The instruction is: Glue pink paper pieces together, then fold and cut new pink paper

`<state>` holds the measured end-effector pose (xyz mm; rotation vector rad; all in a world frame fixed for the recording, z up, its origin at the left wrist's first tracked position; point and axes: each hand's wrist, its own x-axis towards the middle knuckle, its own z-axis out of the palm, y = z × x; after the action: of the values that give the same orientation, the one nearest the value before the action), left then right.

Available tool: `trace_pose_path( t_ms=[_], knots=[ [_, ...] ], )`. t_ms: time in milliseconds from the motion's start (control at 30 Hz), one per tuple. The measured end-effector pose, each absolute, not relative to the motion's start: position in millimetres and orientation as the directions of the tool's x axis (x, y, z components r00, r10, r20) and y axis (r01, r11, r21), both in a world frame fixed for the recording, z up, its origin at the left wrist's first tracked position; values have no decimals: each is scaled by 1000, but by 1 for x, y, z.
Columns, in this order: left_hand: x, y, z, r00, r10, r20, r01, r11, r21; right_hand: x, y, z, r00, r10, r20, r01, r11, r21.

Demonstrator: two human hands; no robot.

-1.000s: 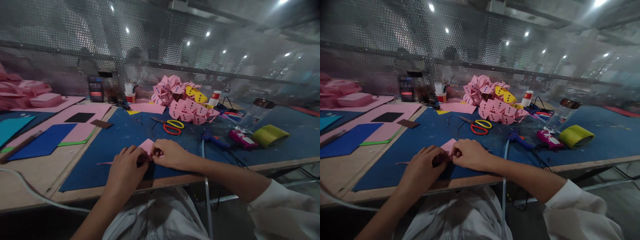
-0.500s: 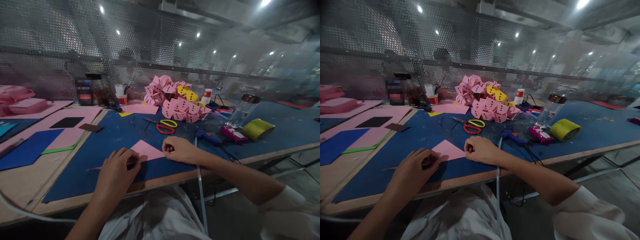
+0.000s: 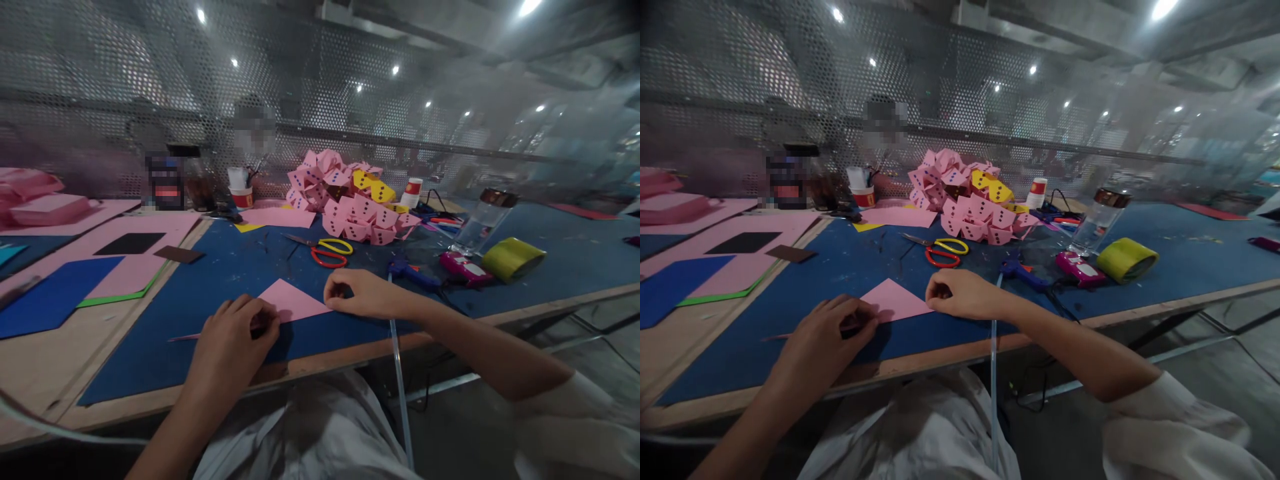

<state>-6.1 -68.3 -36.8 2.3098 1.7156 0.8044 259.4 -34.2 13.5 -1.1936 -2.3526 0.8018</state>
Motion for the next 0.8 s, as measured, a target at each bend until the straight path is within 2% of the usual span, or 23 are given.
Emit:
trace_pose_path(
  t_ms=[167, 333, 800],
  knots=[
    [-3, -71, -32, 181, 939, 293, 853, -299, 429, 239, -25, 8, -654, 748, 109, 579, 589, -564],
    [-1, -70, -33, 164, 939, 302, 870, -282, 405, 240, -16, 1, -717, 689, 104, 504, 616, -605],
    [-12, -70, -35, 150, 944, 294, 865, -270, 423, 244, -13, -7, -729, 668, 147, 451, 631, -631]
  ],
)
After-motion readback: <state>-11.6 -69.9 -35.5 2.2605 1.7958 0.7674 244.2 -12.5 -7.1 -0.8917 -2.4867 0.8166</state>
